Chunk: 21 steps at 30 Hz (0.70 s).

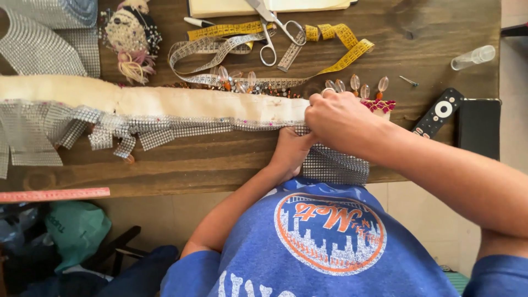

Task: Hand-sewing a decorative mesh trim onto a fabric strap for a bag

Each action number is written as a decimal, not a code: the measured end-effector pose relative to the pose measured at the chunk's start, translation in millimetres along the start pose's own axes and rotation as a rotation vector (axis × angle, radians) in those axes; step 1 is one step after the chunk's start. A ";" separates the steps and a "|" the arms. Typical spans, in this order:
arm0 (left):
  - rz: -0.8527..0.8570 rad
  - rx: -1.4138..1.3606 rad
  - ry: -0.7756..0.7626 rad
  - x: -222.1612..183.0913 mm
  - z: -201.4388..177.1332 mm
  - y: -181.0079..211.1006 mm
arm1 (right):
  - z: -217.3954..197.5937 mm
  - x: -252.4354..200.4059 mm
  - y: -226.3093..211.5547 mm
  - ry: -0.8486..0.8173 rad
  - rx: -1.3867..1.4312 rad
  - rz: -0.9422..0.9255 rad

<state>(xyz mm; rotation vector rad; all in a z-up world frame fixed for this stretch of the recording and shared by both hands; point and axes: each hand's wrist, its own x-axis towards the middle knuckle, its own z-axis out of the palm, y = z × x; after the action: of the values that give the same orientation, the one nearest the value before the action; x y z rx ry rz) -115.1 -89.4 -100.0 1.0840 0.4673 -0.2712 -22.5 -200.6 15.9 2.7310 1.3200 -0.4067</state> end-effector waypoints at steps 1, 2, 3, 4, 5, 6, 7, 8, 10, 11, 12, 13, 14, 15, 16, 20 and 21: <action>0.002 0.004 -0.008 -6.4 6.2 19.4 | -0.6 4.0 3.1 0.004 -0.002 0.008; 0.012 0.011 0.023 -14.7 12.2 37.4 | -0.4 7.5 5.3 -0.053 0.009 0.021; 0.021 0.019 0.054 -22.8 17.7 55.3 | 0.0 11.4 7.2 -0.111 0.020 0.034; 0.020 0.017 0.054 -24.8 19.3 57.9 | 0.9 9.8 9.2 -0.113 0.020 0.034; 0.034 0.023 0.068 -26.8 20.6 60.7 | 1.8 8.5 11.0 -0.083 0.049 0.015; 0.051 0.028 0.085 -28.3 21.9 63.8 | 2.2 8.0 13.3 -0.053 0.078 -0.007; 0.052 0.025 0.087 -28.2 24.4 67.6 | -1.8 8.5 15.1 -0.054 0.076 -0.011; 0.063 0.019 0.085 -28.7 26.9 70.9 | -5.3 8.5 16.4 -0.049 0.239 0.025; 0.074 0.014 0.082 -32.3 35.3 83.7 | -10.8 6.4 19.1 -0.043 0.402 0.061; 0.075 0.003 0.076 -35.4 41.2 93.1 | -12.7 4.5 20.5 -0.019 0.507 0.098; 0.073 -0.007 0.070 -39.1 47.3 102.0 | -14.2 1.8 21.5 0.005 0.613 0.135; 0.072 -0.008 0.069 -35.3 45.8 96.0 | -11.9 1.6 23.5 0.004 0.613 0.136; 0.067 -0.012 0.072 -32.1 43.7 89.7 | -9.0 1.5 24.8 0.022 0.669 0.148; 0.061 -0.017 0.074 -29.0 41.6 83.4 | -6.2 1.3 26.0 0.041 0.724 0.161; 0.061 -0.015 0.075 -31.6 43.2 88.9 | -6.4 1.5 25.1 0.042 0.726 0.160; 0.078 -0.024 0.074 -33.4 46.9 96.5 | -12.8 0.8 22.0 -0.016 0.779 0.184; 0.087 -0.020 0.076 -31.7 47.0 94.8 | -15.8 0.4 21.2 -0.044 0.788 0.183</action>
<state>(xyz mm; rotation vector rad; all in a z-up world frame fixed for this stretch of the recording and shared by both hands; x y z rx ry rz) -90.7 -89.4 7.7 1.0948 0.4888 -0.1488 -2.6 -210.6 30.1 3.3734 1.0267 -1.1734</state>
